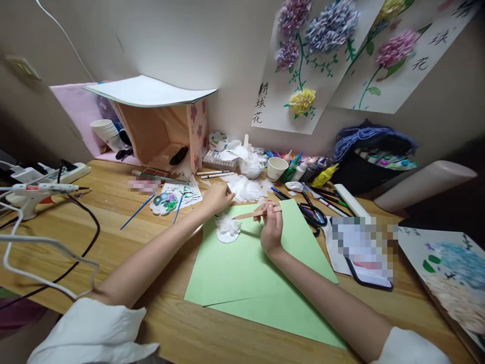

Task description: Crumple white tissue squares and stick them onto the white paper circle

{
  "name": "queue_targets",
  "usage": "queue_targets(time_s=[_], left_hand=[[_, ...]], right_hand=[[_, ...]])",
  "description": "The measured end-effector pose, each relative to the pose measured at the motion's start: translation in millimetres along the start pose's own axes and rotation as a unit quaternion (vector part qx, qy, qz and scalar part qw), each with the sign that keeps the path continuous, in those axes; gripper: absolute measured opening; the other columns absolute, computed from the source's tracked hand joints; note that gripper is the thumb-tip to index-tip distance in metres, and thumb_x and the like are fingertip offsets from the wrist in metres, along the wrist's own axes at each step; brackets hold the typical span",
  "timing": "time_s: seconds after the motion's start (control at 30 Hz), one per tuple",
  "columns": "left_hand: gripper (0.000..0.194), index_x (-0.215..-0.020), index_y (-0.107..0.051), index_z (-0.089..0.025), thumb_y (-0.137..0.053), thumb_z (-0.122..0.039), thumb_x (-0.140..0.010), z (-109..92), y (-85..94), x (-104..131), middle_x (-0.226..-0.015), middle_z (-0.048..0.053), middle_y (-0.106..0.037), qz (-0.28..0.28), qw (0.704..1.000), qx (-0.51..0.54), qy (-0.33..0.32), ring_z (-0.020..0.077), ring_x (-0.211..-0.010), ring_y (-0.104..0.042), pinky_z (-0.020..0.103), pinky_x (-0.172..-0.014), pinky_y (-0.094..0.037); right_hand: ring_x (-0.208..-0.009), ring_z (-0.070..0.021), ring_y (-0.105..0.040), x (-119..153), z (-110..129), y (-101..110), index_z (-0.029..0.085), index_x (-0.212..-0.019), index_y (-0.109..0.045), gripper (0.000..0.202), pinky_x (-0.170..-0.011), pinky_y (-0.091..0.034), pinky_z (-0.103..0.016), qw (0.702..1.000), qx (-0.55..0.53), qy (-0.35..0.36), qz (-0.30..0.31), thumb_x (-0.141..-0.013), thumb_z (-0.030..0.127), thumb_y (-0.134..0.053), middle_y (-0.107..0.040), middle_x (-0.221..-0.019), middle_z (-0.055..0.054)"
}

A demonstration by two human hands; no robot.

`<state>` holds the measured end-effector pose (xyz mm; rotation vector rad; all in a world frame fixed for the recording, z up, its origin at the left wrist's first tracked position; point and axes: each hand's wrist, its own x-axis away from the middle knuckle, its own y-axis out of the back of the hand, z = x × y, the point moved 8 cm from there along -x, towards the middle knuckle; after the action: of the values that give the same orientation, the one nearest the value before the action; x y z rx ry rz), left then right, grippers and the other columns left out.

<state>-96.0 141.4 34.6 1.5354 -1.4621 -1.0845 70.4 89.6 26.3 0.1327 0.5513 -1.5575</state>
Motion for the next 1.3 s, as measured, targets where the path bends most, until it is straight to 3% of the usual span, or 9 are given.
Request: queue_targets(time_s=[0.2,0.5,0.67,0.83,1.07,1.23,1.3], left_hand=[[0.02,-0.074,-0.063,-0.016,-0.052,-0.032,-0.075,-8,-16.9,-17,-0.082,0.009,-0.068,0.016,1.0,0.002,0.023,0.0233,-0.079,-0.061,0.029,-0.064,-0.043],[0.025,-0.08,-0.062,-0.016,-0.047,-0.036,-0.08,-14,24.0,-19,-0.087,0.006,-0.067,-0.019,0.997,0.042,-0.058,0.0173,-0.079,-0.059,0.024,-0.065,-0.04],[0.028,-0.066,-0.064,-0.015,-0.052,-0.039,-0.074,-8,-4.6,-15,-0.072,0.008,-0.066,0.058,0.998,-0.008,-0.017,0.0194,-0.069,-0.058,0.025,-0.058,-0.037],[0.022,-0.065,-0.064,-0.015,-0.053,-0.033,-0.071,-13,-20.1,-19,-0.069,0.007,-0.066,0.064,0.998,0.006,-0.011,0.0182,-0.065,-0.058,0.025,-0.056,-0.037],[0.025,-0.076,-0.062,-0.015,-0.048,-0.036,-0.077,-14,8.0,-25,-0.082,0.006,-0.066,0.023,0.998,0.036,-0.049,0.0175,-0.073,-0.057,0.025,-0.06,-0.037],[0.025,-0.071,-0.058,-0.015,-0.049,-0.038,-0.076,-17,21.0,-24,-0.076,0.005,-0.062,0.001,0.995,0.063,-0.076,0.0167,-0.068,-0.053,0.026,-0.06,-0.036],[0.026,-0.071,-0.057,-0.015,-0.049,-0.039,-0.076,-20,25.0,-20,-0.075,0.004,-0.061,0.012,0.988,0.123,-0.093,0.0163,-0.069,-0.053,0.026,-0.061,-0.037]], right_hand=[[-0.055,-0.0108,-0.046,5,5,-5,0.021,-0.077,-0.042,0.021,-0.055,-0.038,-0.027,0.998,0.01,0.042,0.036,-0.093,0.031,-0.033,-0.046,-0.063,0.004],[-0.056,-0.0109,-0.045,3,3,-3,0.02,-0.076,-0.042,0.023,-0.056,-0.038,-0.027,0.999,0.009,0.038,0.033,-0.093,0.032,-0.032,-0.044,-0.063,0.004],[-0.056,-0.0109,-0.045,3,3,-3,0.02,-0.075,-0.043,0.025,-0.056,-0.038,-0.028,0.998,0.025,0.038,0.035,-0.093,0.033,-0.032,-0.044,-0.065,0.003],[-0.056,-0.011,-0.045,4,3,-3,0.021,-0.077,-0.042,0.022,-0.056,-0.038,-0.028,0.998,0.016,0.04,0.037,-0.093,0.032,-0.032,-0.044,-0.065,0.003],[-0.056,-0.0107,-0.045,3,3,-4,0.021,-0.077,-0.041,0.021,-0.055,-0.038,-0.027,0.999,0.007,0.037,0.036,-0.094,0.03,-0.032,-0.044,-0.063,0.004],[-0.056,-0.0105,-0.046,3,4,-3,0.021,-0.077,-0.042,0.022,-0.055,-0.038,-0.027,0.999,0.014,0.039,0.034,-0.093,0.031,-0.032,-0.045,-0.064,0.004],[-0.056,-0.0107,-0.046,3,4,-3,0.021,-0.076,-0.041,0.022,-0.056,-0.038,-0.027,0.998,0.017,0.041,0.032,-0.093,0.032,-0.033,-0.044,-0.064,0.004]])
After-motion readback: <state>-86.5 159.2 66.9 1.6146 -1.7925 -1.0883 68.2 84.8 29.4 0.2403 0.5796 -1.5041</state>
